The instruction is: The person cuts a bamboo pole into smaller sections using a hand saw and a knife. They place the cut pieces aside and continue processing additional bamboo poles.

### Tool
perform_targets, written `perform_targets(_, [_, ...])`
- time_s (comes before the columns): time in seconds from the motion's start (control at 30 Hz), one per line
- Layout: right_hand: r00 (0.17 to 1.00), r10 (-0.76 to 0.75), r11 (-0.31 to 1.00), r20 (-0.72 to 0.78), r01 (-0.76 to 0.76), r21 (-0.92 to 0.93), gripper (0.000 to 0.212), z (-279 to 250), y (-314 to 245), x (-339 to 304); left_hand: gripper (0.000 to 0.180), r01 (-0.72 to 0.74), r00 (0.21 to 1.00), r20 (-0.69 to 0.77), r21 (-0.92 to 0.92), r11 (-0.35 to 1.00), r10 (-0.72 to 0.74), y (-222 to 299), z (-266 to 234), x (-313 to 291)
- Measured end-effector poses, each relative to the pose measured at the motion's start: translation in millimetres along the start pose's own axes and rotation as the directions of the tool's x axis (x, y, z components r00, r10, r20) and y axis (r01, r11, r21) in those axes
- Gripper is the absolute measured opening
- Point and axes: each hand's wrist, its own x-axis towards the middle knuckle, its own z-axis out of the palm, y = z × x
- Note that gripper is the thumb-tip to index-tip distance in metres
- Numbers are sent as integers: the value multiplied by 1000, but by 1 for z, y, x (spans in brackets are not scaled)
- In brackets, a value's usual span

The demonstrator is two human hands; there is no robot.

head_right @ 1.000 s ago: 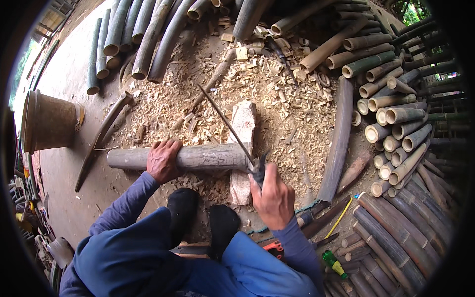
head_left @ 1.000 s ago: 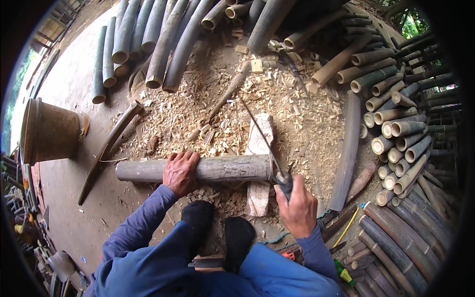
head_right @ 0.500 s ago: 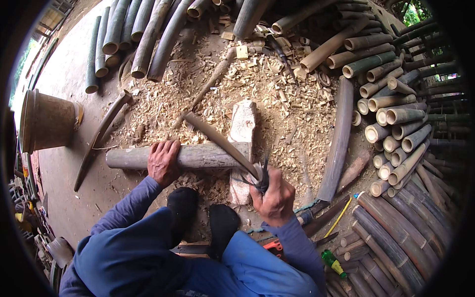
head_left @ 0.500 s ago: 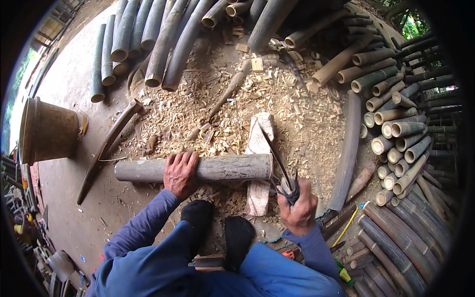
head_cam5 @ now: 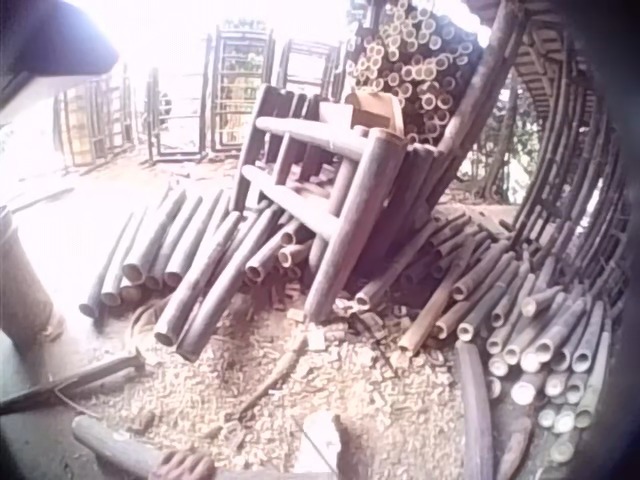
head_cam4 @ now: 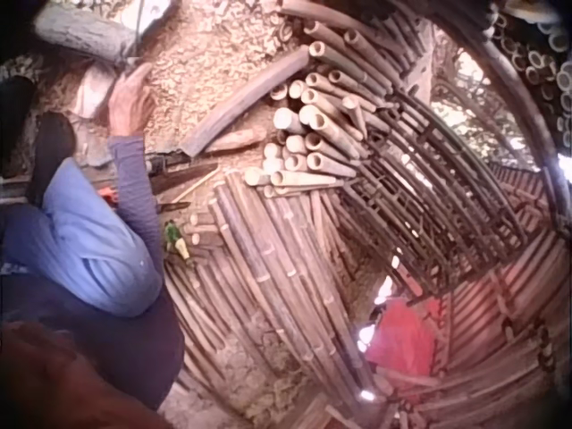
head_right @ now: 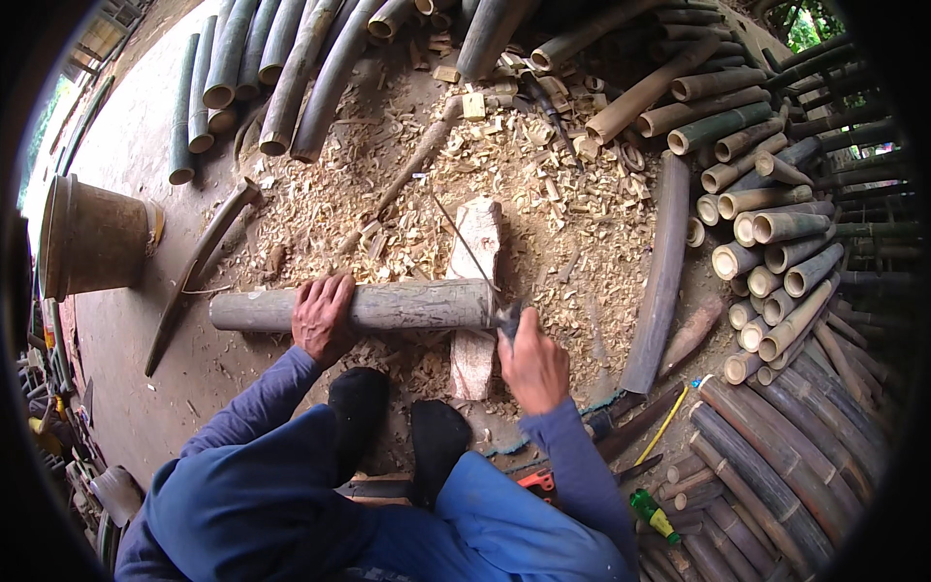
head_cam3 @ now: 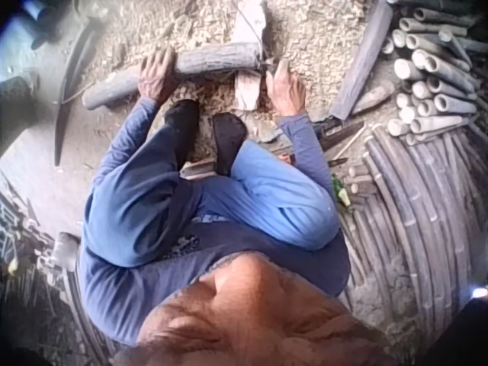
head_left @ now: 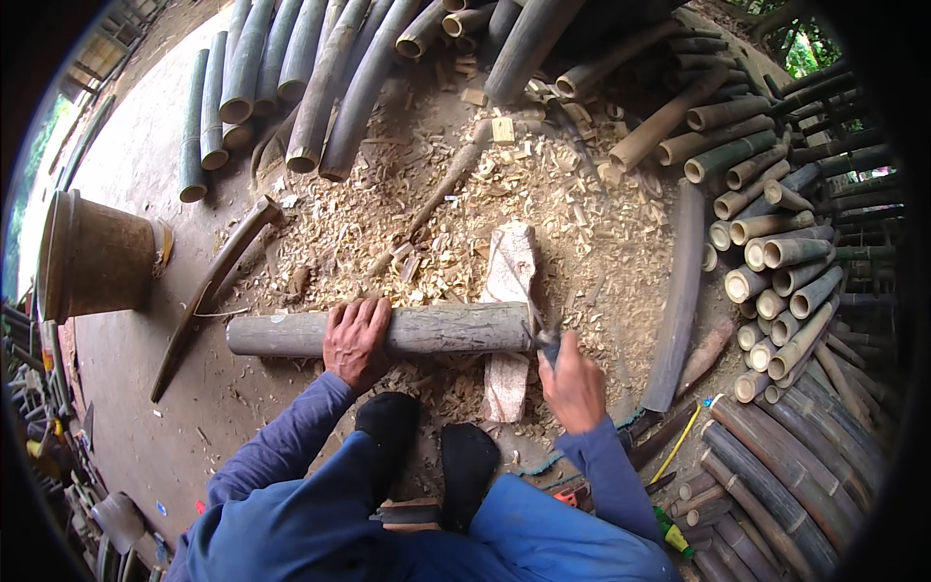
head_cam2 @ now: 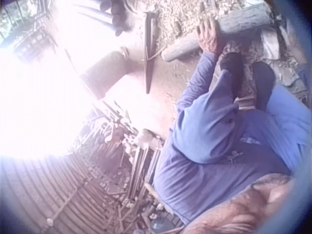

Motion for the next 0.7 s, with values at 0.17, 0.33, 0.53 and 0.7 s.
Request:
perform_targets(0.17, [993, 47, 998, 106, -41, -57, 42, -37, -27, 6, 69, -12, 999, -37, 42, 999, 14, -8, 10, -7])
perform_targets(0.33, [844, -412, 879, -344, 468, 94, 34, -60, -63, -2, 68, -1, 997, -73, 106, 994, 9, -8, 13, -12])
perform_targets(0.53, [990, 32, 986, 139, -9, -166, 28, -13, 8, 11, 83, 62, 997, 47, 26, 998, -63, 5, -12, 3])
perform_targets(0.7, [989, -135, 984, -56, 141, 112, 32, -54, -59, -4, 79, 26, 943, 333, 1, 1000, -25, -8, -31, 25])
